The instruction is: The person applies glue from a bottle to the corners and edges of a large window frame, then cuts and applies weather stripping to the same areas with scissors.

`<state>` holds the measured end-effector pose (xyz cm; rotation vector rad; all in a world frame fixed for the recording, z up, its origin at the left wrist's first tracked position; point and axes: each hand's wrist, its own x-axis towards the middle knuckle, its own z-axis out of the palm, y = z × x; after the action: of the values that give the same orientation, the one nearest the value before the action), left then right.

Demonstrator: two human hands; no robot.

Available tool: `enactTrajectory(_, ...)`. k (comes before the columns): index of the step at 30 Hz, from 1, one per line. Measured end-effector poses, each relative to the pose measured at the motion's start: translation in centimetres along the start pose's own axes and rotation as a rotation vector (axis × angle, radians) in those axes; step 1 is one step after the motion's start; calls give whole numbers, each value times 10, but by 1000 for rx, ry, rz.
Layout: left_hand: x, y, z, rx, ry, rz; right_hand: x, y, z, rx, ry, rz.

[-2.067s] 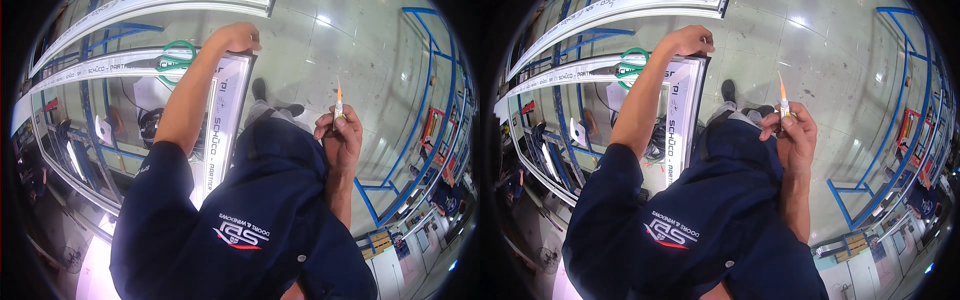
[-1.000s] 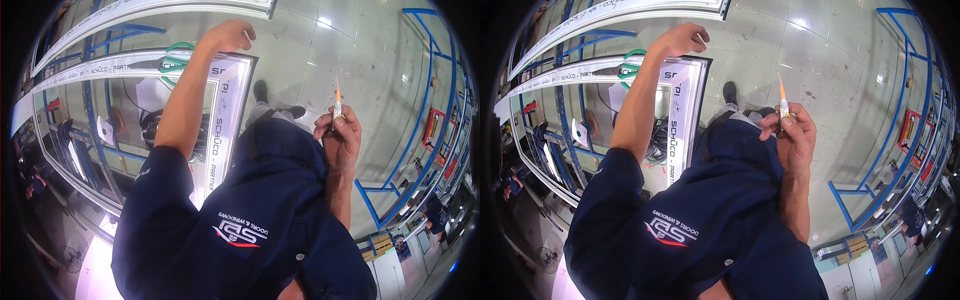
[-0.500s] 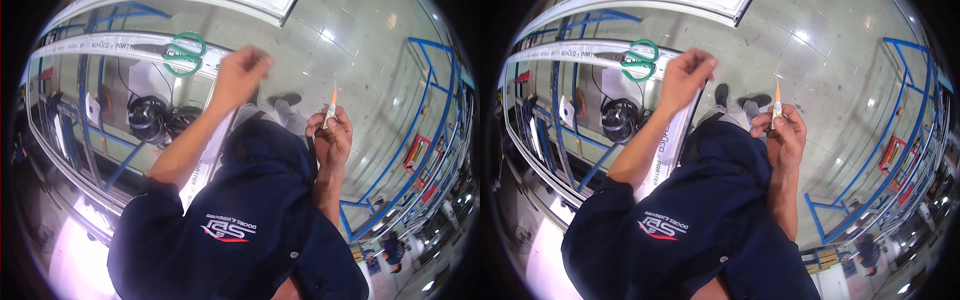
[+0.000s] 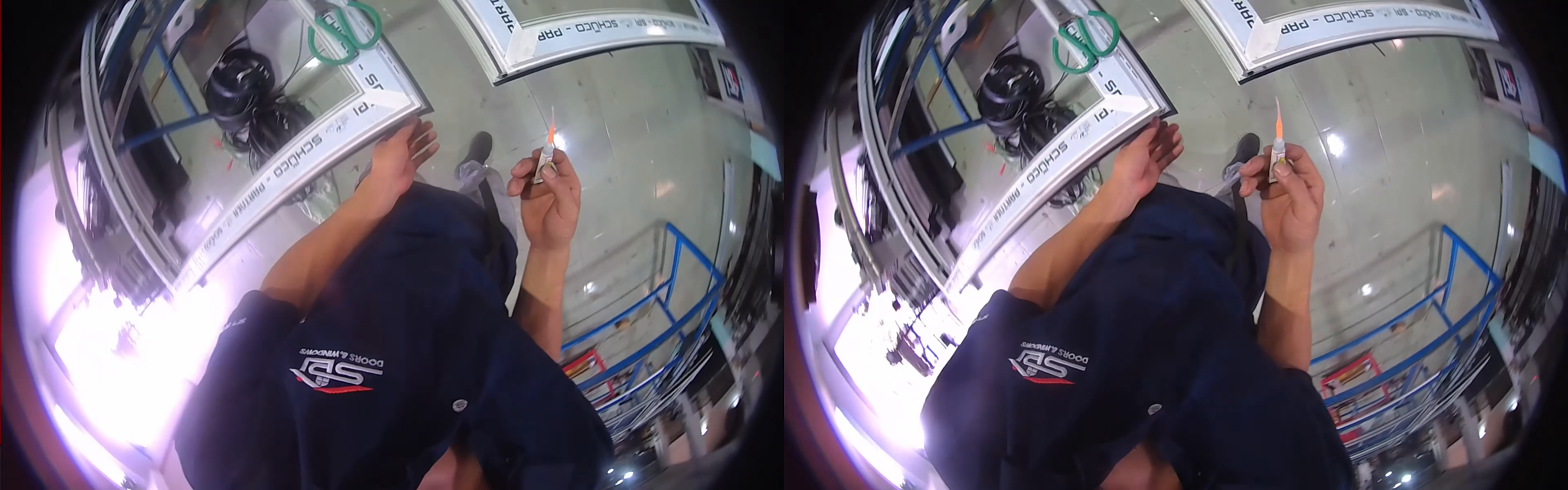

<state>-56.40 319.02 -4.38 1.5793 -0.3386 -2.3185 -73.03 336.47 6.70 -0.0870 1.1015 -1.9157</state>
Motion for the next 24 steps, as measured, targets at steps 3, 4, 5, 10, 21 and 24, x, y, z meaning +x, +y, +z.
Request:
enactTrajectory(3,3,-17,12,-86,59,134,14,-31,-30,-55,-97,74)
enactTrajectory(4,7,-23,15,-75,77,204,19,-40,-40,-71,-121,101)
enactTrajectory(5,14,-31,15,-62,97,271,25,-49,-49,-92,-143,124)
enactTrajectory(10,27,-54,18,-33,147,523,57,-77,-84,-156,-305,185)
enactTrajectory(21,33,-63,27,-12,240,671,91,-85,-71,-182,-490,264)
enactTrajectory(24,30,-62,27,54,259,699,93,-81,-70,-172,-501,269)
